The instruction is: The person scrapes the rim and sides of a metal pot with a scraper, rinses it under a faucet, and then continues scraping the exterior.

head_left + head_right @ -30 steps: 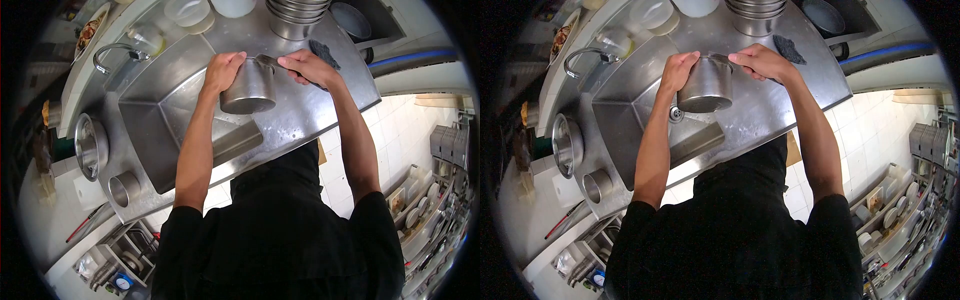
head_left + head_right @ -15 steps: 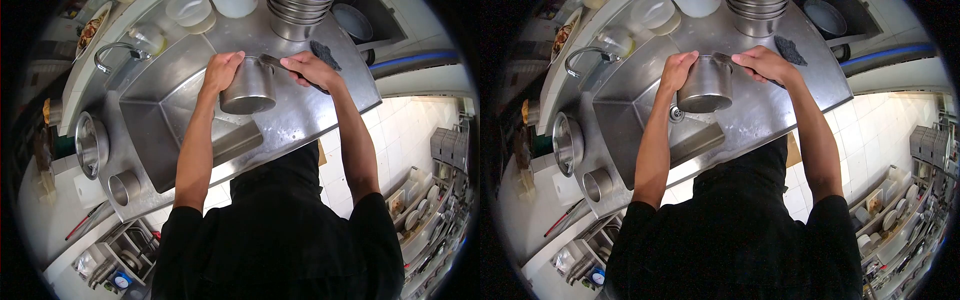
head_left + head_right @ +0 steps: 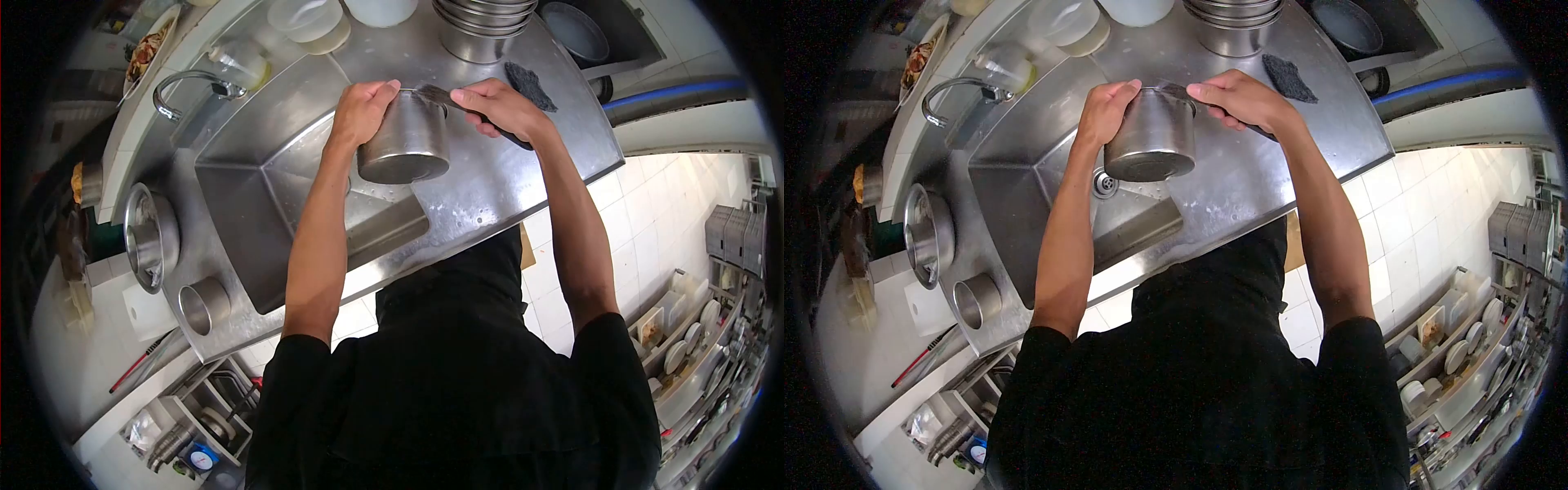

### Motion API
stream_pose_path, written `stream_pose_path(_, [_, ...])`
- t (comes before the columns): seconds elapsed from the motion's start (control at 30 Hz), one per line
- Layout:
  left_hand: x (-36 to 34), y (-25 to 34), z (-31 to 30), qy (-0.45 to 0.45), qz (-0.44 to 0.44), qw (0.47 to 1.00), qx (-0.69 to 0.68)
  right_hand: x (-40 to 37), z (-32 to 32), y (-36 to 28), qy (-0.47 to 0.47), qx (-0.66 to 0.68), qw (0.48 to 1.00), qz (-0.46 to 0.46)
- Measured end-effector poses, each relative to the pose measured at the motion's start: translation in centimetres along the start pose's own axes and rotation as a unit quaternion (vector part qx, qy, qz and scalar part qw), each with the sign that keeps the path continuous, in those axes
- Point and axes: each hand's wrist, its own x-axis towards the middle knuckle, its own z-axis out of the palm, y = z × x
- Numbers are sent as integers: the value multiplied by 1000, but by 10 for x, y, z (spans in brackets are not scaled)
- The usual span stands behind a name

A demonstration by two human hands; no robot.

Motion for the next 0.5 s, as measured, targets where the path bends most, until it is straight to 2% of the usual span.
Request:
stream_pose_path(0.3, [-5, 7, 1, 16, -4, 1000, -12, 1, -4, 6, 17, -1, 1000, 14])
stream_pose_path(0.4, [-5, 6, 1, 12, 0, 1000, -11, -4, -5, 3, 11, -62, 998, -9])
stream_pose_path(0.5, [-6, 2, -1, 6, -3, 1000, -1, -8, -3, 8, 24, -172, 979, -104])
